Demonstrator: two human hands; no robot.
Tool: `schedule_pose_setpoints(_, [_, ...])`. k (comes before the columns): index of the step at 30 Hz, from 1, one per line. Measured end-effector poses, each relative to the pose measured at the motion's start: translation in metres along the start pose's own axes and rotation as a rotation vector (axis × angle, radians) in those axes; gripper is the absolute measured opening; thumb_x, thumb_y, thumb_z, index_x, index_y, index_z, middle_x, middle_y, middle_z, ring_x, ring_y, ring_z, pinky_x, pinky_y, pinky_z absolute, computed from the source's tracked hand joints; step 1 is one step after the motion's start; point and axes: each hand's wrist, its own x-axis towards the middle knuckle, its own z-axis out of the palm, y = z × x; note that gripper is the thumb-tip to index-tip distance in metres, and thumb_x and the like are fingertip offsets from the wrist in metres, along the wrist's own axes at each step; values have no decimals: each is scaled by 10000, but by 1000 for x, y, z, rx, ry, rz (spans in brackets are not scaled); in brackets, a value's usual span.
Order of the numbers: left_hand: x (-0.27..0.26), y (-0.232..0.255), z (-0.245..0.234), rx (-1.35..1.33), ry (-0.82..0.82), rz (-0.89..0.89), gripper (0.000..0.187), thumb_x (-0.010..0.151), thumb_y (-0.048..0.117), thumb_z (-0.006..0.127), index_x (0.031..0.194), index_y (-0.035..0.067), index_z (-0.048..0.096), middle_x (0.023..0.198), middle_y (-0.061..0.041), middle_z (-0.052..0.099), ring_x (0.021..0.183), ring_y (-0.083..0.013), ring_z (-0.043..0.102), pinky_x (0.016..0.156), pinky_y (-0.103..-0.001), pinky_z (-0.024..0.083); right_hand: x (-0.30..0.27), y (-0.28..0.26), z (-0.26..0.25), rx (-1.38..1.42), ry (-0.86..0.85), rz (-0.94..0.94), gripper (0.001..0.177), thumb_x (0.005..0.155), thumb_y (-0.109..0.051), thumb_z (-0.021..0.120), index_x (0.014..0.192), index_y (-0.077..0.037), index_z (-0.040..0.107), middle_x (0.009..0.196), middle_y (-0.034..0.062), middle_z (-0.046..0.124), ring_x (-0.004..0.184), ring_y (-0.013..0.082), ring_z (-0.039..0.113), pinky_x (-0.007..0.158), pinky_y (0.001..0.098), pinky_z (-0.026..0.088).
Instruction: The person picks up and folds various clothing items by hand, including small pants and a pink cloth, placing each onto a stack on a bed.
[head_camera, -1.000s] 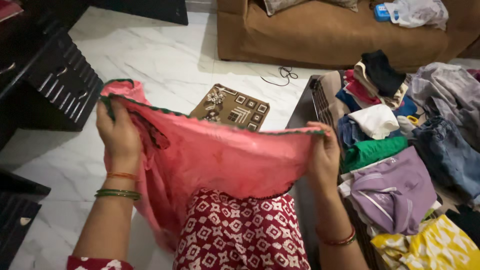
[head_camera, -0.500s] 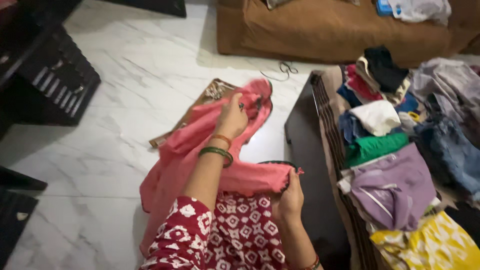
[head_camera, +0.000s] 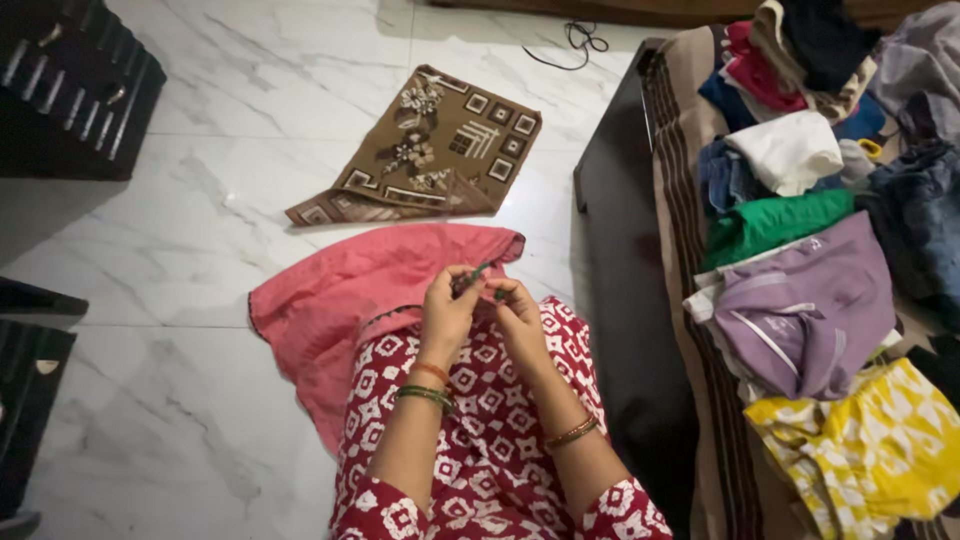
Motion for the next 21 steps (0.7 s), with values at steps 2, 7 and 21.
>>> schedule_pose_setpoints(2, [4, -4, -6, 68, -4, 54, 161, 950, 101, 696, 1069, -4, 671, 944, -36, 709, 839, -93, 659, 757, -244, 544, 9, 6, -4, -56, -26, -43, 372, 957, 69, 421, 1275, -26, 588, 1163, 52, 675, 1024, 93, 673, 914, 247, 562])
schedule_pose_setpoints(7, [11, -38, -19, 181, -45, 152, 153, 928, 77, 704, 1061, 1, 708, 993, -31, 724, 895, -99, 664, 811, -253, 535, 15, 32, -18, -128, 6, 30, 355, 989, 73, 443, 1291, -19, 605, 1108, 73, 672, 822, 105, 572, 669, 245, 458])
schedule_pose_setpoints(21, [20, -81, -45, 71, -125, 186, 202, 1031, 96, 625, 1182, 0, 718, 1196, -82, 703, 1191, -153, 609, 1047, -297, 465, 6, 12, 5, -781, 154, -476, 194, 865, 40, 691, 1044, -2, 755, 1113, 142, 543, 1081, 226, 547, 929, 317, 499])
